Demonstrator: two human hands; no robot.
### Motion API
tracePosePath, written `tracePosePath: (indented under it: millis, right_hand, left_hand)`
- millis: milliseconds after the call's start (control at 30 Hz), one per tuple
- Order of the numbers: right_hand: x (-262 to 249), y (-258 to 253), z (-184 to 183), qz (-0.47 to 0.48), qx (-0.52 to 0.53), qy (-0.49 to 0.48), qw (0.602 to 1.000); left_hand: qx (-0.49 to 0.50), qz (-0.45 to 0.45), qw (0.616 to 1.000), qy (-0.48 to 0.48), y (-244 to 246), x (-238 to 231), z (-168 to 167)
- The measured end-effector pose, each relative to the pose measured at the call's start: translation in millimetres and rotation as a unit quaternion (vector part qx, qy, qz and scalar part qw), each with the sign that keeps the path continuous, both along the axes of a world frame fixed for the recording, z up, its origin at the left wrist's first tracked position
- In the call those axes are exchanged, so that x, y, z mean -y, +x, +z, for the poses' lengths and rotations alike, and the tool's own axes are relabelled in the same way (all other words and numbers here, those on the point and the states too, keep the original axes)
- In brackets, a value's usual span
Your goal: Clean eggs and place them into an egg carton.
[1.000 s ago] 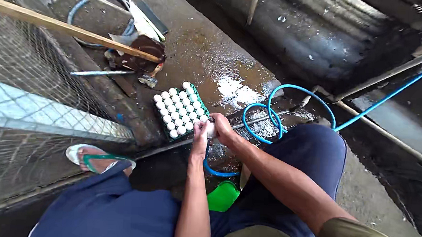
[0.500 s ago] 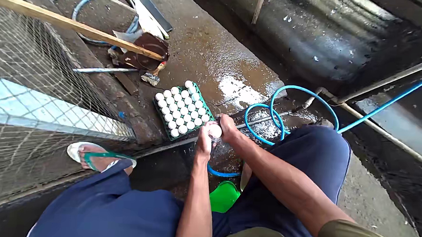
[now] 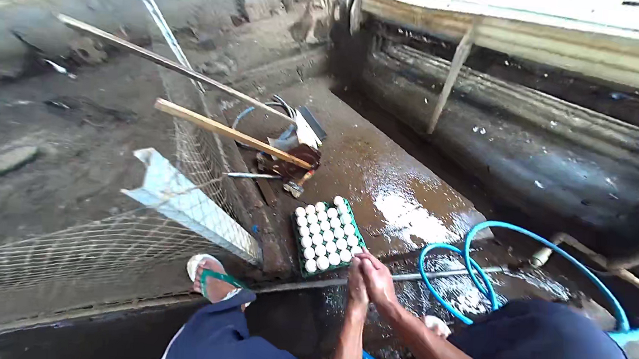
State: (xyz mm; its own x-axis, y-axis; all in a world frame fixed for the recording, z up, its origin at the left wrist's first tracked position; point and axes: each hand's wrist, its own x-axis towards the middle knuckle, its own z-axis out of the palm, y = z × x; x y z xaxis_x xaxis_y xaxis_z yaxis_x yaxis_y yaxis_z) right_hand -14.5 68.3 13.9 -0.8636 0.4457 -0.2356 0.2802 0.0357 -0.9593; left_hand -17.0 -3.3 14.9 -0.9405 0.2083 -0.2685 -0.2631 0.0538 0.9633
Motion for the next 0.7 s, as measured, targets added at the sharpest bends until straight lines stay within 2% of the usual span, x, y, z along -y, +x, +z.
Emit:
tracePosePath:
  millis: [33,100,167,233,300,367,433,467,567,600,633,700]
  right_hand:
    - [-3.3,-1.8,-6.6,-0.019,0.011,-0.019,1.000]
    - [-4.1,-4.6,2.1,-0.023,0.056,-0.037,0.998]
    - [7.3,2.8,8.7,-0.014,0.032,0.004,0.999]
    - [6.3,5.5,3.9,-0.015,0.001,0.001,1.000]
    - [-3.8,0.3,0.4,-0.053,0.028,-0.036,0.998]
    - [2.4,5.0,9.4,-0.055,0.048,-0.024,0.997]
    - [11.8,14.8,5.3,-0.025,-0.013,0.018,0.999]
    - [7.8,13.3,-0.7,-0.023,-0.026,0.015,0.999]
    - [-20.6,-7.8,-2.9,-0.050,0.086,-0.114,0.988]
    - [-23.9,-11.3,-1.7,-0.063,0.117,-0.147,0.980]
    - [-21.1,-8.8,0.7,-0.073,0.122,-0.145,0.979]
    - [-6.7,3.8,6.3,-0.053,0.059,-0.043,0.996]
  left_hand:
    - [0.017,-0.009,1.000,-0.012,2.5,1.8,-0.9]
    - [0.018,-0.001,1.000,-0.019,3.0,1.0,-4.1]
    - [-0.006,0.014,1.000,-0.026,0.2,-1.9,-6.2]
    - [0.001,-0.007,1.000,-0.004,1.0,1.7,-6.1]
    - [0.022,-0.036,0.999,0.004,1.8,2.0,-9.3]
    - [0.002,-0.013,1.000,-0.011,2.4,-2.9,-8.2]
    - [-0.008,-0.006,1.000,-0.016,1.8,-2.3,-4.4]
    - [0.017,-0.019,1.000,0.005,3.2,0.7,-0.5]
    - [0.101,-0.085,0.991,0.019,3.5,4.8,8.9]
    - [0.117,-0.082,0.989,0.022,3.9,3.5,12.7]
    - [0.113,-0.055,0.991,0.035,4.0,1.1,5.6]
    - [0.091,-0.005,0.993,0.081,-0.6,3.1,-6.0]
